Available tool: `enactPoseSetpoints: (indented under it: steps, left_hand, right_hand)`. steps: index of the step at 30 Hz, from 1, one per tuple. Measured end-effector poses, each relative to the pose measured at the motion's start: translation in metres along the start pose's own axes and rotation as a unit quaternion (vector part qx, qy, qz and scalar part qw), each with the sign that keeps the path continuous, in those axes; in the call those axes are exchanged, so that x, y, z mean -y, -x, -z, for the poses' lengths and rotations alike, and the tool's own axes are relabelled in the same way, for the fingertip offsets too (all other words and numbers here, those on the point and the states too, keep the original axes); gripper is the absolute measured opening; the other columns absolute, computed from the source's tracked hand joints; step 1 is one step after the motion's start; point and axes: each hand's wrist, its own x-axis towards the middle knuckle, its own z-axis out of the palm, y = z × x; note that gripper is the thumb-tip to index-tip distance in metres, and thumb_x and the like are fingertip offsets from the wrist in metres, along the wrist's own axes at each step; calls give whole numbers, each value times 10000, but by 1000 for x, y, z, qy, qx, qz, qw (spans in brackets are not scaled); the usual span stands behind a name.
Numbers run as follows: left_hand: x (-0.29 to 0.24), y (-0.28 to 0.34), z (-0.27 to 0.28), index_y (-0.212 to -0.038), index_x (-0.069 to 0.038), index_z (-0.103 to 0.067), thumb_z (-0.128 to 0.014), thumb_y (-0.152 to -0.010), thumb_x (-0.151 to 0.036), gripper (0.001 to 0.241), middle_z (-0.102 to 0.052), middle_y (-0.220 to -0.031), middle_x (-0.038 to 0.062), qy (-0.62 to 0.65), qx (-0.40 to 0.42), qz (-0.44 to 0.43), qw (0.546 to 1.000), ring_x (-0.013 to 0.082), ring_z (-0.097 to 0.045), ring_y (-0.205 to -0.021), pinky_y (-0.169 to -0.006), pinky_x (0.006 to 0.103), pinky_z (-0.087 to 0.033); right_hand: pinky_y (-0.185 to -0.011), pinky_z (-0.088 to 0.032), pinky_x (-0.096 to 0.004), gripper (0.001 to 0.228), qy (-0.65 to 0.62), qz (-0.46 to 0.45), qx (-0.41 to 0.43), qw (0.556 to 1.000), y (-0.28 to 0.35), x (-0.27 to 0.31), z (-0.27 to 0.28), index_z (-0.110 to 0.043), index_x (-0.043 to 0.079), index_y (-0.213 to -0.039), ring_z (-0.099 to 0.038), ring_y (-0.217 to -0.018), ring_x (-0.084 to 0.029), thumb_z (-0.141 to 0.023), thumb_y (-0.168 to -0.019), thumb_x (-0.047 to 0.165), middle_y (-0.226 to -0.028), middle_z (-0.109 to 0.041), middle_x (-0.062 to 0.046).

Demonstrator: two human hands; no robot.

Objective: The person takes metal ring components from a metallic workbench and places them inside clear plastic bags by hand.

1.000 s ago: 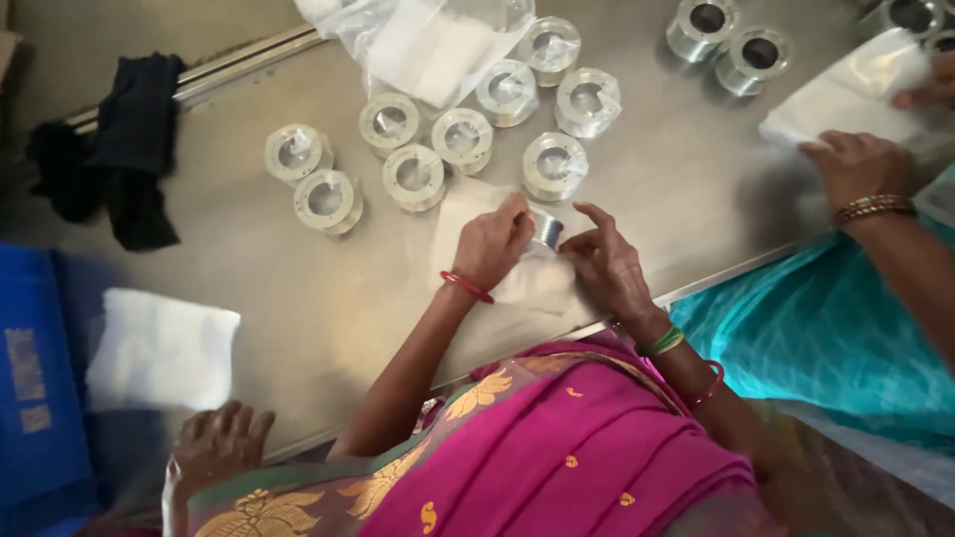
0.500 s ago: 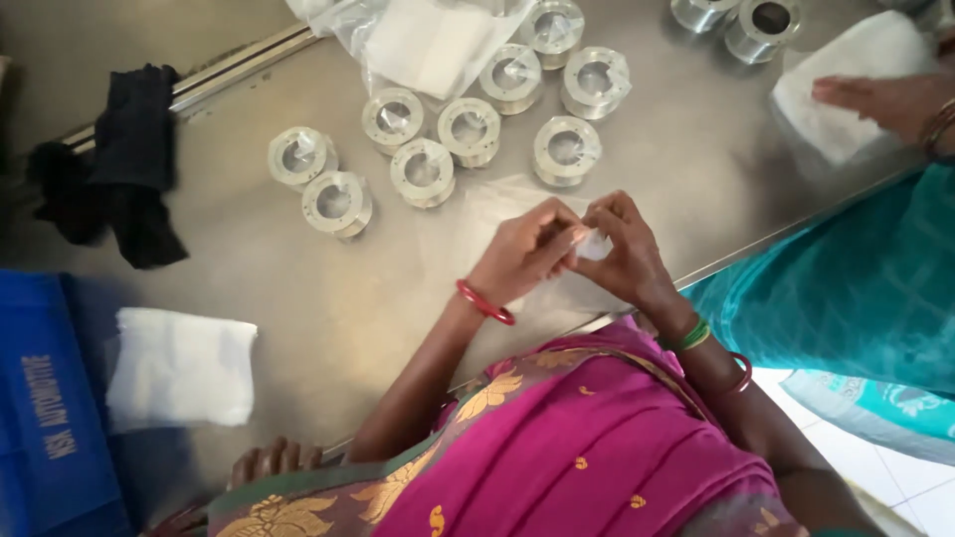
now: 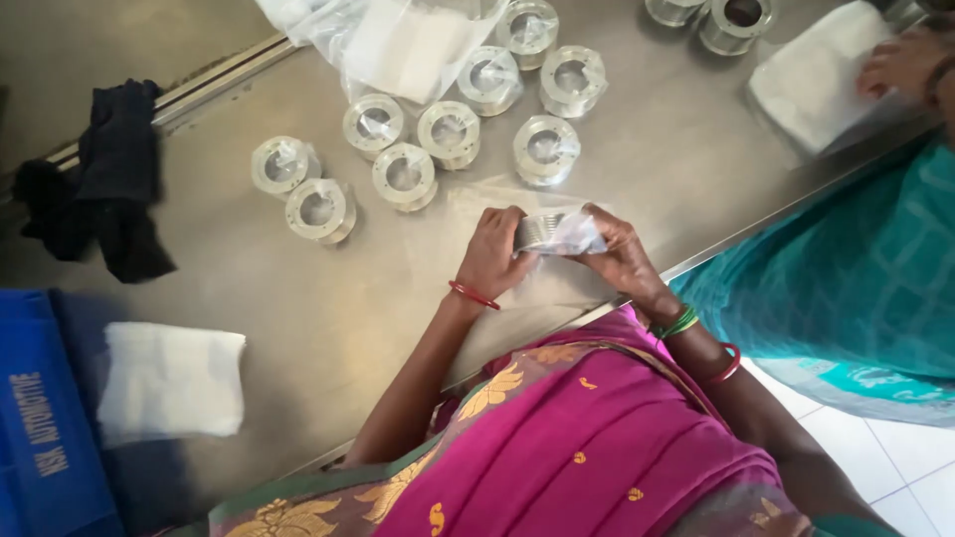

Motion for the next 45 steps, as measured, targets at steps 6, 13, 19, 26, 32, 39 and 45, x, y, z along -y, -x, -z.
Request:
enactPoseSetpoints:
  steps: [6, 13, 19, 26, 32, 39, 45]
  left_hand:
    - [-20, -32, -28, -1179, -2, -568, -677, -776, -132, 437, -647, -1112, 193, -81, -1, 53, 995, 396, -578, -1028, -933, 498, -484]
    - [-77, -68, -35, -1135, 8, -567, -777, -762, -292, 523, -571, -1103, 269, -88, -141, 116, 979, 430, -587, -985, -838, 509, -503]
    - [-74, -60, -62, -1147, 10, -610, -688, -923, -451, 519, -522, -1221, 238, 269, -91, 296, 912, 378, -696, -974, -743, 422, -627]
    - [-50, 0, -67, -1185, -24, -637, -795, -770, -172, 469, -582, -1316, 217, -177, -43, 184, 966, 398, -559, -1201, -1033, 472, -468]
    - [-116, -30, -39, -1203, -27, -606, -807, -786, -233, 507, -607, -1205, 195, -146, -2, 285, 948, 384, -564, -1133, -947, 478, -497]
    - [-95, -14, -71, -1206, 1, -544, -683, -805, -186, 463, -609, -1135, 187, -140, 105, 364, 915, 359, -596, -1065, -828, 479, -557]
    - [-126, -8, -34, -1044, 32, -554, -729, -752, -222, 424, -573, -1013, 233, -154, 87, 342, 923, 403, -566, -988, -778, 487, -531]
  right_hand:
    - [-865, -535, -315, 229, 59, 160, -36, 985, 1, -63, 32, -749, 4, -977, -562, -1036, -148, -768, -801, -142, -1128, -500, -46]
    - [-1008, -486, -436, 591, 417, 172, -27, 892, -4, 16, 30, -601, -83, -1284, -523, -1182, -368, -803, -749, 65, -1248, -435, -219]
    - [-947, -489, -453, 670, 410, 167, -82, 893, -37, 6, 61, -570, -73, -1219, -535, -1167, -401, -883, -709, 229, -1240, -499, -244]
    - [-712, -570, -270, 412, 34, -94, -129, 987, -82, 4, 121, -646, -77, -1183, -707, -831, -161, -760, -841, 123, -993, -736, -111]
    - [-726, -581, -237, 510, 65, -26, -141, 988, -127, 18, 138, -554, -33, -1248, -702, -858, -153, -811, -812, 25, -1030, -697, -112]
    - [-786, -566, -336, 432, 317, -24, -49, 947, -163, 48, 129, -615, 29, -1190, -700, -917, -203, -841, -867, 208, -1030, -706, -142]
    - [-1124, -448, -535, 366, 573, 46, -228, 786, -218, 45, 237, -733, 133, -1174, -698, -1098, -288, -804, -956, 419, -1084, -770, -102]
